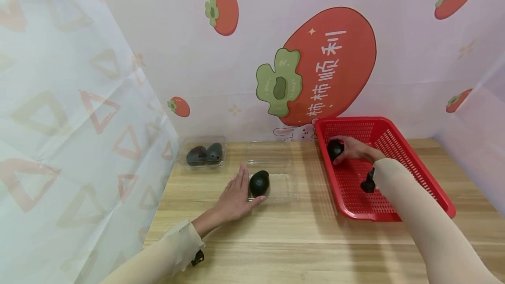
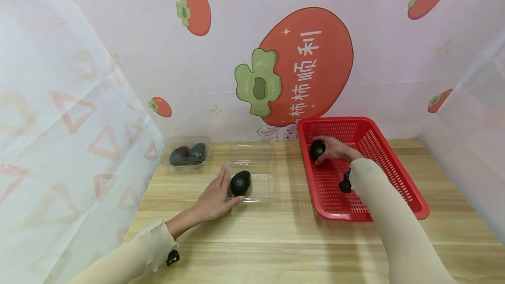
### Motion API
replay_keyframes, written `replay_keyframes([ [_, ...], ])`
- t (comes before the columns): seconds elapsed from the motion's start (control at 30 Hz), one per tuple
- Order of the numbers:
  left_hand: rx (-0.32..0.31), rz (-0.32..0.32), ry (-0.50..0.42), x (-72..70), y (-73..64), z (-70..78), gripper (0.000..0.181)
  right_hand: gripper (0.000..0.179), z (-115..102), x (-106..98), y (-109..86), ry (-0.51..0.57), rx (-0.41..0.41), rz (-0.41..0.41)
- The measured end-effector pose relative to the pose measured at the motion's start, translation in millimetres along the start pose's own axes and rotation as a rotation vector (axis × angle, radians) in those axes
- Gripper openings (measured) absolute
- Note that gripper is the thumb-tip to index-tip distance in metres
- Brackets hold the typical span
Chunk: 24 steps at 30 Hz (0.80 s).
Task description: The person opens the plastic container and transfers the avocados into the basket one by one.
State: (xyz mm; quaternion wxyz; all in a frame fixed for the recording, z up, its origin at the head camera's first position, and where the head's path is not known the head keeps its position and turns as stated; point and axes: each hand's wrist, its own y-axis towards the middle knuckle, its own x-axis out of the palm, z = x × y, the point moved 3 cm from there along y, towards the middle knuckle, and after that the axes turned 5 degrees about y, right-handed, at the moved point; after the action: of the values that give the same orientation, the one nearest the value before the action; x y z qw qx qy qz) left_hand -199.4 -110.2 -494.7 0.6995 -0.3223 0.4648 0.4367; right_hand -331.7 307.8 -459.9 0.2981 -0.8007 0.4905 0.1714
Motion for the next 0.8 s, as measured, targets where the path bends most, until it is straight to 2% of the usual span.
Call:
replay_keyframes([
  [0.27, 0.0, -0.001, -0.002, 0.5, 0.1, -0.2, 0.106, 0.094, 2.6, 1.3, 2.9, -0.007, 0.013, -0.002],
  [0.6, 0.015, 0.012, -0.002, 1.9, 0.4, -1.5, 0.107, 0.095, -0.4, 0.2, 2.3, -0.033, -0.004, -0.013],
  [0.8, 0.002, 0.002, 0.003, 1.3, 1.3, -0.9, 0.107, 0.098, -3.8, -1.2, -0.4, -0.05, -0.022, -0.006],
])
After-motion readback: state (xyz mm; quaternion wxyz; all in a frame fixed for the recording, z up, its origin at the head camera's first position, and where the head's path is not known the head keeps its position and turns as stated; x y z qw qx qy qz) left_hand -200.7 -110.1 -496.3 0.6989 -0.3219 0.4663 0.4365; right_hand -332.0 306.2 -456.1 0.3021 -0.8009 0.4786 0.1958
